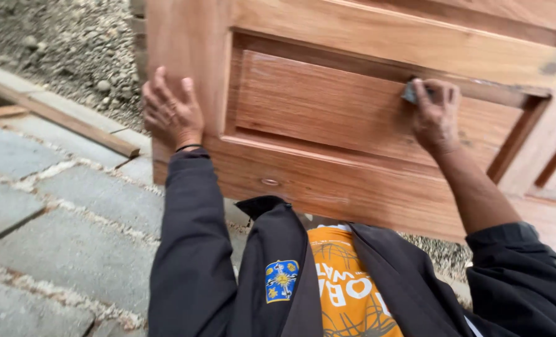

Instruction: Sanding a wooden door using a sanding block to smooth the surface

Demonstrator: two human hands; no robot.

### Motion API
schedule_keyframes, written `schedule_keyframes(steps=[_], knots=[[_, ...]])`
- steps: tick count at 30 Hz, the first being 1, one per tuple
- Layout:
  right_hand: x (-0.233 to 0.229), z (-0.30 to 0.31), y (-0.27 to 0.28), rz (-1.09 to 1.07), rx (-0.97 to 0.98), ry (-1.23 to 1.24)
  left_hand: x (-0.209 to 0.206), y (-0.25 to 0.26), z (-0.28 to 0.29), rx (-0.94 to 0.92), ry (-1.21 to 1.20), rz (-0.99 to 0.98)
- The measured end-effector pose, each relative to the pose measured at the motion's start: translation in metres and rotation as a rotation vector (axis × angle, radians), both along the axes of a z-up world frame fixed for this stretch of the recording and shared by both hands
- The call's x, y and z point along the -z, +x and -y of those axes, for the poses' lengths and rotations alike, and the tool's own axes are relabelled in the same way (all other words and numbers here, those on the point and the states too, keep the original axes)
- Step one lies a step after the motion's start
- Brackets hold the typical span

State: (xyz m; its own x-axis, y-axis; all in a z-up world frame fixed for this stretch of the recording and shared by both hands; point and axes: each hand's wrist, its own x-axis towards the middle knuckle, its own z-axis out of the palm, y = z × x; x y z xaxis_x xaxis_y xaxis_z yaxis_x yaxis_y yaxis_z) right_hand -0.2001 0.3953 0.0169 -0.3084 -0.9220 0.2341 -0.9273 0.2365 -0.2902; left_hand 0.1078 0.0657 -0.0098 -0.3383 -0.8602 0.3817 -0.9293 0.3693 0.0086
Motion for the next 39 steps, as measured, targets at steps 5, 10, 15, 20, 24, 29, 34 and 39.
schedule_keyframes(steps=[5, 10, 15, 20, 24, 29, 34, 39], knots=[[0.011, 0.127, 0.064, 0.060, -0.104, -0.004, 0.000, 0.007, 0.006, -0.040, 0.096, 0.014], [0.016, 0.231, 0.113, 0.045, -0.223, -0.010, 0.006, 0.009, 0.006, -0.082, 0.221, -0.033], [0.001, 0.224, 0.092, 0.066, -0.376, 0.099, 0.007, 0.011, 0.009, -0.097, 0.206, 0.012], [-0.004, 0.221, 0.099, 0.095, -0.277, 0.131, 0.000, 0.011, 0.009, -0.102, 0.149, -0.026], [0.005, 0.265, 0.123, 0.028, -0.307, 0.068, -0.007, 0.009, 0.008, -0.106, 0.150, -0.072], [0.005, 0.236, 0.112, -0.025, -0.258, 0.157, -0.002, 0.011, 0.010, -0.105, 0.172, -0.071], [0.012, 0.265, 0.123, -0.043, -0.252, 0.187, -0.004, 0.012, 0.010, -0.106, 0.174, -0.066], [0.002, 0.243, 0.113, -0.091, -0.265, 0.248, -0.008, 0.012, 0.010, -0.102, 0.187, -0.084]])
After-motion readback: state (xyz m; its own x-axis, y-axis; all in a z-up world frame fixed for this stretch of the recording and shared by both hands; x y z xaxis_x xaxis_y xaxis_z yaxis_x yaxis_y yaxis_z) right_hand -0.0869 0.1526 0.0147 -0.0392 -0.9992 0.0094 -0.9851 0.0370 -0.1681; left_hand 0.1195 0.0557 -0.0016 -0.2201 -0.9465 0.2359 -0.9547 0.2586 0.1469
